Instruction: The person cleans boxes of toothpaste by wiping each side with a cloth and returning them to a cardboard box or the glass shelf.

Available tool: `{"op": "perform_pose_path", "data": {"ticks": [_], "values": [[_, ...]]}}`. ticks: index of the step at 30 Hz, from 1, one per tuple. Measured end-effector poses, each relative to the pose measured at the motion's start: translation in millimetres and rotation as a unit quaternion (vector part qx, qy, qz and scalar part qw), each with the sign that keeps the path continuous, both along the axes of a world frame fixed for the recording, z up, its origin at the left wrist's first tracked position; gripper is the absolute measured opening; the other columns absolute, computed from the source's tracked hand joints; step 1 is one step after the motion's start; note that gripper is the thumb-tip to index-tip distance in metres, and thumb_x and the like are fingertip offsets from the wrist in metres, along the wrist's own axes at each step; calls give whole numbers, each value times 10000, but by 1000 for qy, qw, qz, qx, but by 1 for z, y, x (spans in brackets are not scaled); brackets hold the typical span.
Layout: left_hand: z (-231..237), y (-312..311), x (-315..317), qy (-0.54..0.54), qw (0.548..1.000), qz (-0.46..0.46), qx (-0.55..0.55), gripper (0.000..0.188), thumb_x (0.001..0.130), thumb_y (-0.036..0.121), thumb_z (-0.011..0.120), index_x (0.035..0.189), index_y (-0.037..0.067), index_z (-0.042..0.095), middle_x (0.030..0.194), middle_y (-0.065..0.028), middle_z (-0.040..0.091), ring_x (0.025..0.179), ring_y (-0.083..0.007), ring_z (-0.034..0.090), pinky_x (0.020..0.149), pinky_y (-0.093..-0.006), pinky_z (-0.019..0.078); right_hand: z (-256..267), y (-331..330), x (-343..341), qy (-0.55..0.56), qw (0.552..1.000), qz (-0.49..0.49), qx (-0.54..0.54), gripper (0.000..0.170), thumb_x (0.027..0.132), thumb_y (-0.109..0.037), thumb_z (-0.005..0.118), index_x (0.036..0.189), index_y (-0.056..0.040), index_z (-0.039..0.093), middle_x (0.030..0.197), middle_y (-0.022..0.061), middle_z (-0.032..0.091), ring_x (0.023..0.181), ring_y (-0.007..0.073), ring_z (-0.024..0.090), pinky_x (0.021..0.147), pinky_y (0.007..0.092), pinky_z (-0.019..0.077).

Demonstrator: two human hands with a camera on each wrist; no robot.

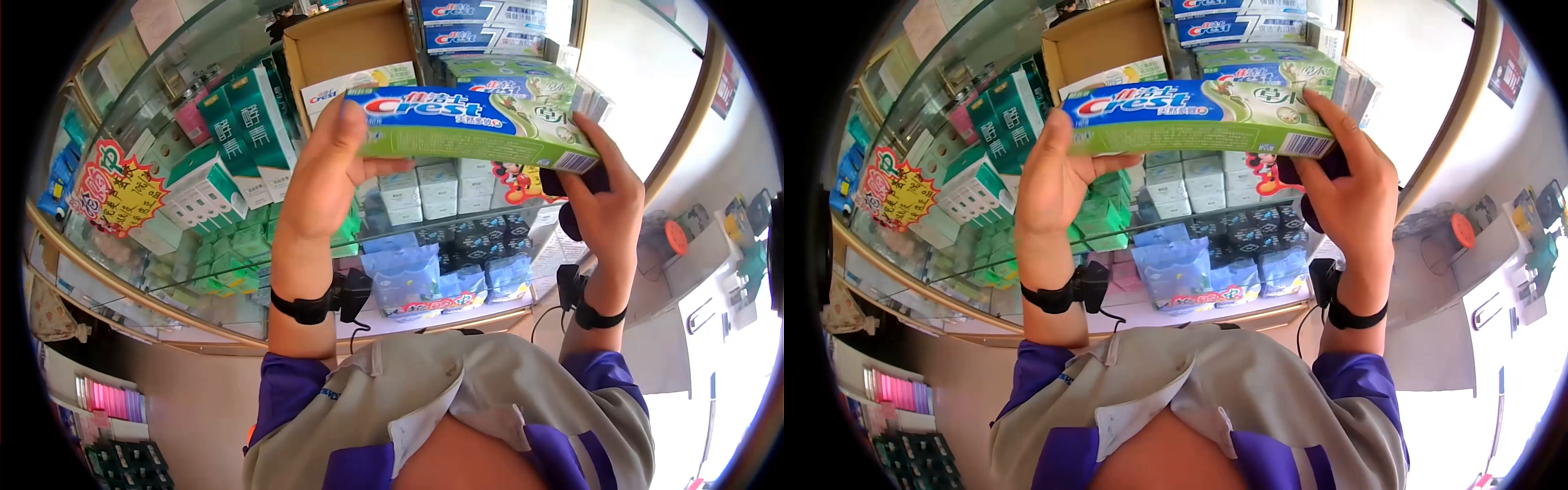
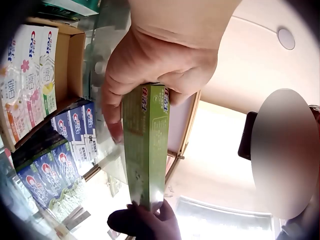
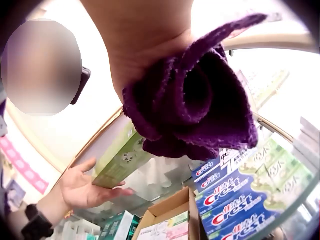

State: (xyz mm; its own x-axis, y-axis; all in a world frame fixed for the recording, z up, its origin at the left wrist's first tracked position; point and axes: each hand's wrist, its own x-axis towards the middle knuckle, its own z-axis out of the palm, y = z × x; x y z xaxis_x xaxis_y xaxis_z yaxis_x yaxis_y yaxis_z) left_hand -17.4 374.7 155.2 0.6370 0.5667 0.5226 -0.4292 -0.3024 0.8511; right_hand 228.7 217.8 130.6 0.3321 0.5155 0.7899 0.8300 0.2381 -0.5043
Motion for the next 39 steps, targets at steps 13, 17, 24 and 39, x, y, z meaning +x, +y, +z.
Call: {"op": "perform_pose_path", "data": {"ticks": [13, 17, 24, 39], "values": [[41, 47, 84, -5, 933, 164, 320, 654, 818, 140, 768, 1335, 50, 379, 1123, -176, 628, 1013, -254, 645, 861, -374, 520, 50, 60, 85, 176, 975, 119, 61, 666, 877, -156, 718, 1404, 64, 374, 1082, 181, 672, 919, 171, 657, 760, 259, 535], [43, 90, 129, 81, 911, 258, 311, 686, 791, 179, 791, 1336, 43, 397, 1162, -205, 622, 1052, -301, 640, 884, -396, 510, 58, 108, 136, 189, 974, 124, 25, 577, 861, -198, 735, 1300, 104, 512, 1088, 170, 675, 905, 171, 657, 764, 263, 530], [26, 115, 173, 131, 869, 332, 343, 621, 825, 209, 757, 1321, 36, 426, 1221, -230, 593, 1100, -339, 619, 909, -408, 499, 53, 148, 177, 239, 963, 106, -60, 621, 855, -254, 734, 1309, 109, 516, 1077, 187, 672, 890, 181, 663, 750, 265, 533], [-8, 79, 163, 252, 880, 298, 270, 538, 885, 131, 617, 1335, -40, 376, 1217, -297, 583, 1108, -443, 589, 943, -457, 469, 22, 131, 168, 227, 954, 152, -125, 549, 869, -213, 702, 1263, 122, 518, 1104, 177, 678, 926, 207, 669, 788, 286, 535]]}}
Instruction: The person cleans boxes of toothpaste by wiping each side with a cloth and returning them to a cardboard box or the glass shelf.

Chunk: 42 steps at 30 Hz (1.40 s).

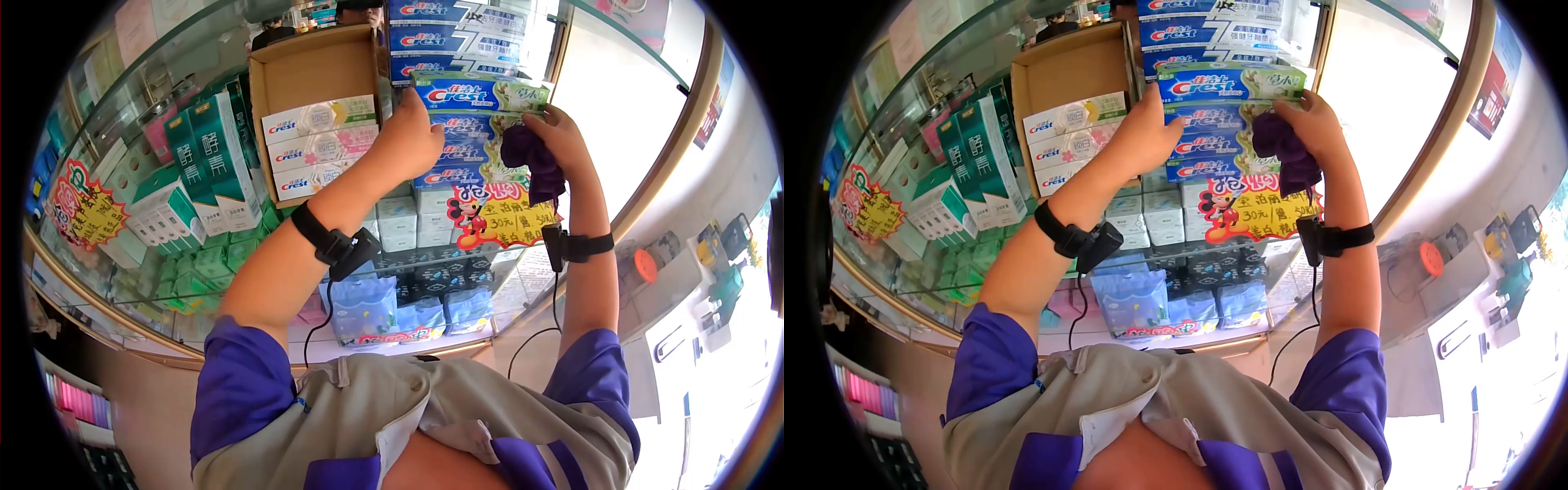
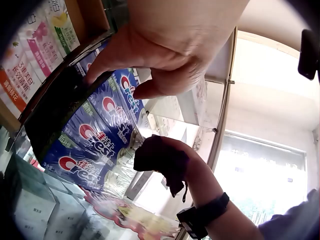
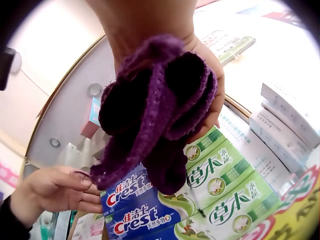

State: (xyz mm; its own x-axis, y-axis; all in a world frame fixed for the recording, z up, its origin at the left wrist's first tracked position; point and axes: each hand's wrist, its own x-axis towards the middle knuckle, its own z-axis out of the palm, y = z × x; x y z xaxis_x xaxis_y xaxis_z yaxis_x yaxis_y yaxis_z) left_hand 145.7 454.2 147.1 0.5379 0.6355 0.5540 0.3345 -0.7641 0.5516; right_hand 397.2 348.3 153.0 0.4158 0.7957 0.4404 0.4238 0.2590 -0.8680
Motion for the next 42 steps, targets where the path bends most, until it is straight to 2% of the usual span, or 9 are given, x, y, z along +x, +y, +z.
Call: {"op": "perform_pose_path", "data": {"ticks": [6, 12, 17, 20, 27, 30, 33, 36, 42], "values": [[-3, 11, 5, -42, 999, -19, 22, 559, 847, 146, 643, 1281, -80, 372, 1179, -321, 585, 1094, -455, 590, 935, -460, 476, -12, 6, 8, -146, 982, -114, 20, 582, 835, -233, 727, 1247, 128, 528, 1117, 181, 669, 942, 207, 657, 826, 302, 516], [5, -5, -16, -38, 998, -45, -4, 621, 855, 234, 707, 1349, -30, 439, 1282, -228, 590, 1127, -333, 612, 939, -397, 485, 6, -30, 3, 65, 998, -21, 15, 798, 832, -242, 755, 1403, 132, 342, 1122, 244, 649, 919, 241, 677, 752, 295, 563], [-22, -48, -66, -22, 999, 5, 24, 656, 871, 232, 702, 1409, 2, 406, 1393, -231, 497, 1183, -342, 576, 964, -410, 488, -7, -71, -21, 157, 983, -28, 95, 649, 868, -215, 718, 1363, 88, 427, 1080, 199, 664, 894, 209, 675, 735, 287, 561], [-54, -69, -80, -39, 981, -180, -54, 588, 915, 120, 664, 1433, 40, 398, 1320, -190, 544, 1134, -278, 606, 931, -378, 504, -31, -72, -58, 172, 974, -1, 150, 506, 878, -205, 709, 1261, 76, 535, 1076, 157, 669, 912, 178, 657, 766, 263, 540], [-89, -92, -72, -194, 888, -251, -332, 442, 911, 33, 617, 1328, 33, 472, 1110, -98, 616, 980, -167, 630, 807, -306, 529, -96, -53, -178, 12, 997, 11, 69, 322, 941, -194, 653, 1192, -3, 588, 1050, 77, 651, 944, 133, 633, 795, 266, 512], [-101, -82, -78, -205, 918, -205, -271, 321, 908, -4, 588, 1220, 17, 515, 1036, -76, 637, 941, -148, 622, 791, -294, 524, -109, -61, -198, -77, 991, 40, 101, 486, 852, -208, 732, 1240, 6, 532, 1153, 208, 586, 1079, 337, 578, 927, 396, 457], [-99, -87, -87, -236, 925, -183, -235, 278, 904, 2, 608, 1170, 19, 529, 1024, -68, 639, 832, -126, 622, 714, -272, 522, -103, -84, -204, -187, 975, 20, 116, 608, 791, -194, 782, 1289, -2, 491, 1202, 202, 566, 1092, 340, 572, 935, 399, 457], [-91, -103, -96, -194, 898, -190, -347, 279, 878, -20, 657, 1124, 25, 534, 946, -52, 641, 765, -88, 600, 628, -237, 495, -99, -106, -183, -106, 993, 28, 34, 630, 730, -126, 821, 1272, -5, 523, 1169, 145, 603, 1077, 239, 582, 916, 337, 478], [-98, -109, -88, -125, 924, -259, -254, 275, 851, -32, 667, 1097, 30, 561, 924, -42, 651, 790, -93, 605, 662, -246, 475, -89, -140, -143, 5, 994, 81, -79, 283, 831, -7, 726, 1097, 2, 629, 959, 35, 668, 831, 93, 624, 733, 246, 522]]}}
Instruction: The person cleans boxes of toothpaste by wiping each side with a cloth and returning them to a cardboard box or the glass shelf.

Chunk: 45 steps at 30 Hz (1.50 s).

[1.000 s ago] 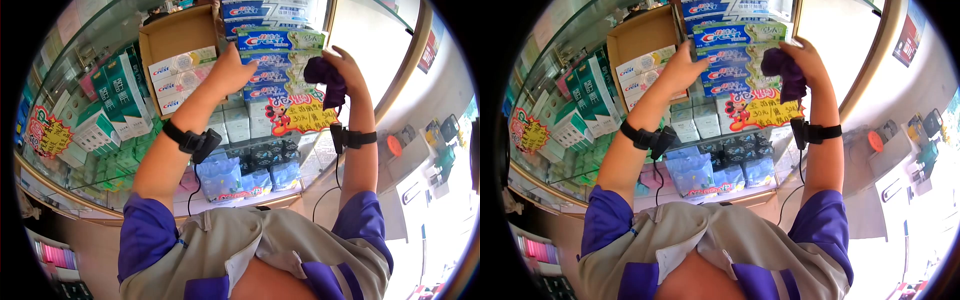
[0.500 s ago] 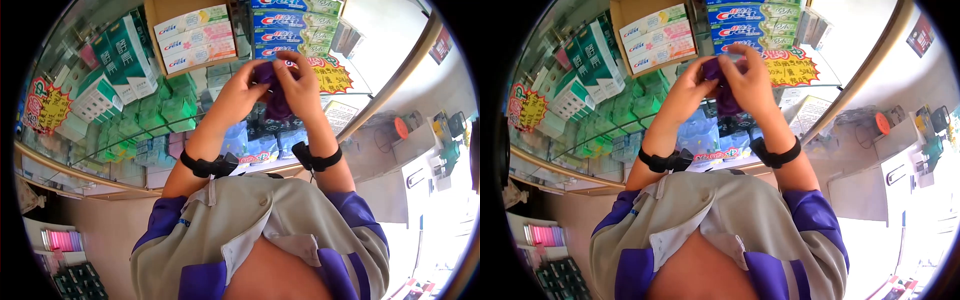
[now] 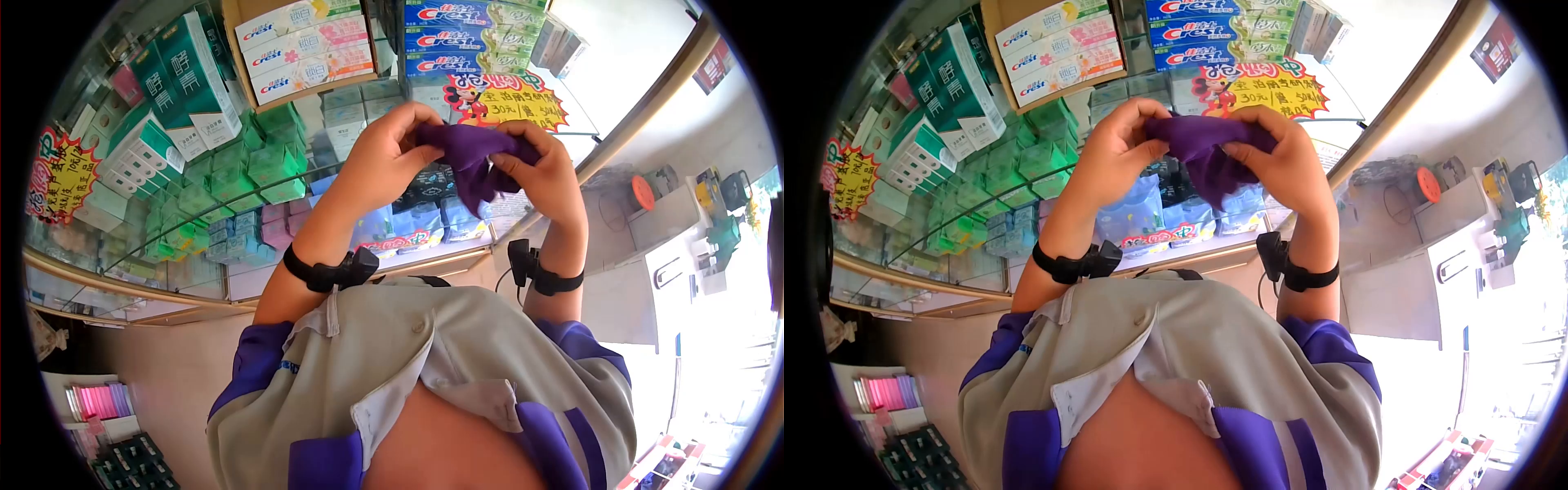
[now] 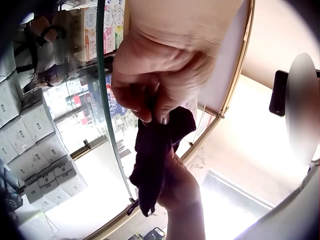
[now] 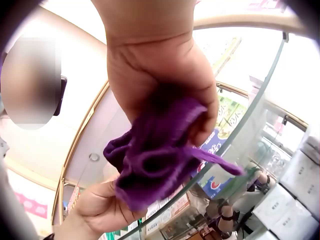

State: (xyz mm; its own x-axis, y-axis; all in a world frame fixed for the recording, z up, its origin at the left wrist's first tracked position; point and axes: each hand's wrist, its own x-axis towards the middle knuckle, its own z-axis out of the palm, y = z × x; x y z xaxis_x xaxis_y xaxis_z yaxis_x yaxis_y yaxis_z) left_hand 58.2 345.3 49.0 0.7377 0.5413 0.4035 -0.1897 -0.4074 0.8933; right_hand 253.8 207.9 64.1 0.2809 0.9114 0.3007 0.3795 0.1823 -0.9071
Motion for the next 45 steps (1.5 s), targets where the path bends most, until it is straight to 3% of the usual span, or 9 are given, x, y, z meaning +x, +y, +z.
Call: {"op": "perform_pose_path", "data": {"ticks": [6, 11, 15, 19, 25, 28, 32, 36, 45], "values": [[-1, -1, 12, -41, 985, -13, 169, 298, 818, -79, 515, 1078, 53, 579, 923, -58, 612, 828, -124, 585, 781, -267, 462, -9, -7, -3, -129, 977, -106, 131, 298, 793, -10, 729, 1074, 2, 632, 927, 103, 663, 809, 223, 649, 750, 307, 515], [-5, 3, 19, 85, 977, -174, -84, 539, 840, -70, 447, 1351, 101, 438, 1186, -71, 564, 1027, -114, 550, 887, -263, 455, 0, -20, -1, -165, 955, -235, 74, 319, 741, -66, 780, 1028, -12, 652, 944, 128, 647, 808, 256, 645, 747, 315, 511], [-23, 0, 14, 178, 967, -166, 67, 717, 897, 302, 702, 1463, 74, 327, 1332, -110, 523, 1134, -190, 551, 967, -326, 441, -12, -27, 23, -219, 923, -304, 91, 303, 722, -26, 767, 1003, -28, 651, 932, 101, 631, 816, 213, 623, 741, 314, 501], [-12, 2, 18, 367, 899, -183, 155, 441, 820, 201, 743, 1190, 8, 599, 1112, -136, 631, 908, -214, 613, 790, -355, 477, -4, -29, 37, -158, 910, -368, 108, 273, 759, -16, 727, 1018, -31, 639, 930, 74, 631, 835, 167, 614, 776, 304, 500], [17, -3, 18, 92, 974, 6, 205, 299, 808, 124, 700, 1050, -19, 597, 957, -193, 605, 838, -312, 606, 764, -377, 481, 20, 7, 60, -123, 889, -383, 217, 402, 791, -94, 692, 1169, -40, 565, 1036, 104, 636, 901, 182, 623, 833, 308, 505], [18, -9, 40, -16, 935, 128, 330, 407, 752, 19, 640, 1148, 3, 550, 1047, -194, 610, 952, -399, 591, 826, -428, 484, 29, 46, 65, -317, 856, -355, 200, 424, 768, -65, 616, 1189, -46, 575, 1066, 187, 594, 1013, 342, 596, 916, 401, 478], [-14, 3, 76, 88, 884, 56, 456, 412, 667, -11, 677, 1062, 26, 567, 1083, -175, 613, 1031, -372, 571, 897, -452, 474, 0, 102, 62, -334, 940, -61, 21, 357, 885, -127, 563, 1233, -71, 612, 1160, 179, 658, 1059, 314, 636, 939, 370, 479], [-12, 1, 73, 84, 888, 67, 447, 417, 664, 6, 698, 1065, 26, 582, 1111, -182, 614, 1056, -371, 572, 918, -450, 473, 4, 102, 52, -295, 954, -51, 25, 273, 891, -135, 572, 1130, -55, 676, 1094, 168, 682, 1008, 318, 652, 904, 368, 494], [-19, 6, 67, 63, 877, 68, 472, 463, 703, 52, 703, 1150, 34, 582, 1265, -190, 584, 1178, -358, 548, 1009, -436, 446, -9, 7, 86, -472, 759, -449, -28, 212, 806, -171, 632, 973, -130, 756, 952, 171, 636, 896, 362, 611, 842, 419, 498]]}}
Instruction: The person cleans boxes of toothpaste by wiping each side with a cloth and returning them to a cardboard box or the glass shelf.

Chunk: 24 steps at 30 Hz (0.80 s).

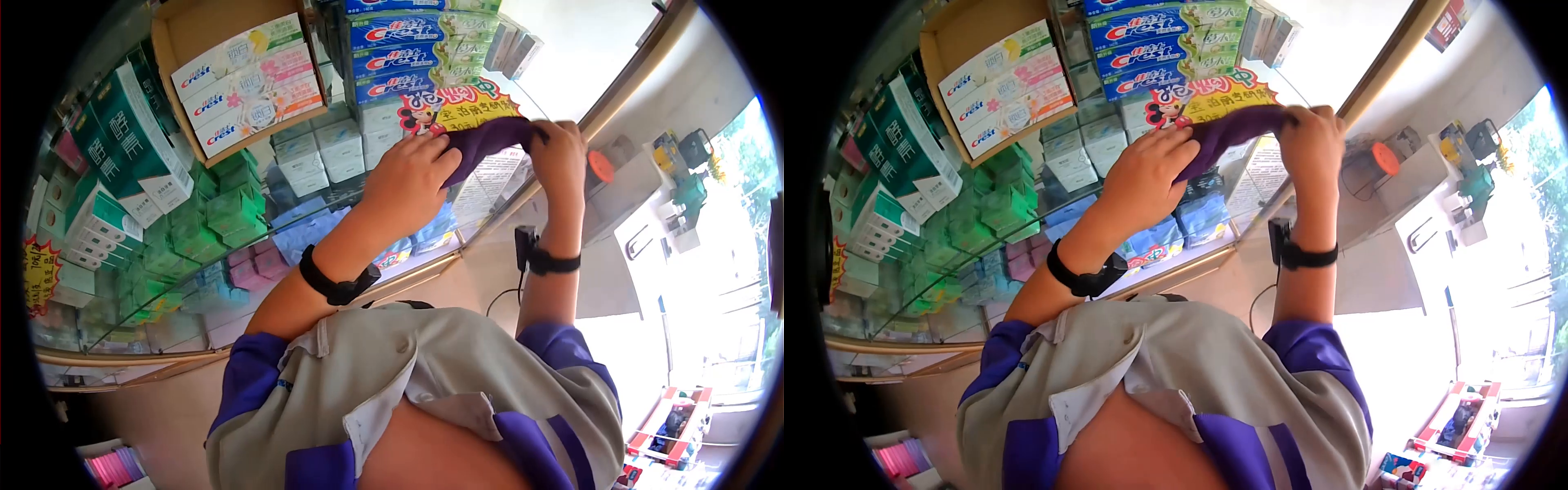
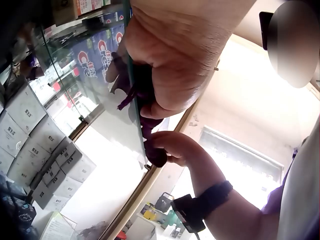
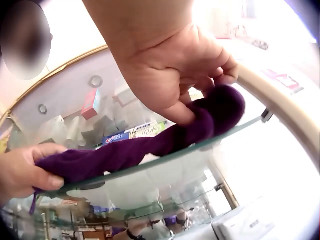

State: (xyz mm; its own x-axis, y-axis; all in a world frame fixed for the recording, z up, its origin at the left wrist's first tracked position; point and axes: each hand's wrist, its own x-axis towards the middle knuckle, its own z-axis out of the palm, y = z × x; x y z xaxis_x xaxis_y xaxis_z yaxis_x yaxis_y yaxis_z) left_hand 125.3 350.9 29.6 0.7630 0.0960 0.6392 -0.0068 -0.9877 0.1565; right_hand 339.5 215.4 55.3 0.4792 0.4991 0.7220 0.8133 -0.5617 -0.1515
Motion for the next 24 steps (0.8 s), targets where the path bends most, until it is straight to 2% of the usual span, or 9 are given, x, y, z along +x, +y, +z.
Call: {"op": "perform_pose_path", "data": {"ticks": [3, 6, 10, 12, 14, 16, 18, 20, 24], "values": [[2, 0, -1, -1, 1000, -12, 3, 503, 714, 54, 700, 1200, 47, 573, 1291, -186, 572, 1186, -358, 545, 1007, -442, 445, 12, -3, -4, -37, 999, -21, -19, 203, 811, -150, 627, 963, -135, 760, 968, 152, 613, 924, 343, 597, 861, 395, 488], [-1, -1, -1, -27, 999, 5, -28, 554, 723, 50, 694, 1259, 69, 558, 1301, -187, 565, 1177, -358, 547, 996, -439, 452, 32, 39, 18, -38, 991, 117, 56, 209, 806, -42, 608, 966, -89, 734, 980, 168, 615, 871, 359, 619, 790, 419, 509], [3, 0, -2, -6, 996, 5, -93, 594, 741, 5, 659, 1314, 109, 546, 1299, -197, 557, 1148, -369, 553, 977, -427, 462, 25, 91, 66, -85, 946, 311, -48, 234, 805, 6, 605, 1019, -49, 681, 1058, 137, 643, 954, 341, 638, 823, 399, 523], [-2, 2, 0, -19, 997, 5, -76, 589, 743, 2, 658, 1312, 115, 552, 1297, -195, 557, 1148, -370, 552, 981, -429, 461, 18, 91, 67, 62, 953, 268, -130, 238, 815, -38, 616, 1044, -25, 681, 1006, 166, 690, 959, 365, 641, 861, 406, 512], [-4, 4, -1, -25, 998, 4, -56, 585, 746, -1, 657, 1310, 121, 557, 1295, -192, 557, 1149, -371, 550, 984, -430, 459, 22, 72, 60, 92, 959, 226, -143, 243, 828, -56, 610, 1056, -34, 691, 983, 181, 697, 941, 365, 656, 855, 396, 512], [-4, 5, -3, -17, 999, -12, -38, 558, 747, 4, 663, 1286, 123, 581, 1291, -190, 557, 1151, -371, 548, 991, -433, 455, 35, 43, 42, 69, 959, 148, -233, 238, 826, -64, 612, 1045, -45, 705, 966, 181, 702, 903, 348, 672, 824, 391, 521], [-3, 6, -4, -21, 998, -21, -53, 521, 746, 14, 674, 1251, 124, 609, 1285, -189, 561, 1156, -373, 546, 994, -434, 454, 56, 10, 14, 110, 950, 134, -259, 225, 821, -69, 609, 1021, -50, 711, 925, 175, 705, 860, 314, 684, 790, 378, 525], [-4, 6, -4, -49, 997, -30, -48, 484, 731, 33, 689, 1206, 106, 628, 1257, -183, 579, 1130, -365, 559, 969, -430, 470, 56, -2, 20, 156, 949, 159, -225, 218, 815, -70, 599, 1006, -32, 698, 876, 167, 700, 802, 287, 686, 747, 368, 526], [-2, 0, -3, -34, 996, -17, -85, 417, 708, 64, 705, 1121, 71, 646, 1212, -174, 600, 1089, -354, 577, 928, -425, 490, 52, 40, 16, 91, 979, 179, -47, 204, 855, -84, 563, 1014, -2, 659, 890, 195, 693, 814, 298, 688, 744, 363, 526]]}}
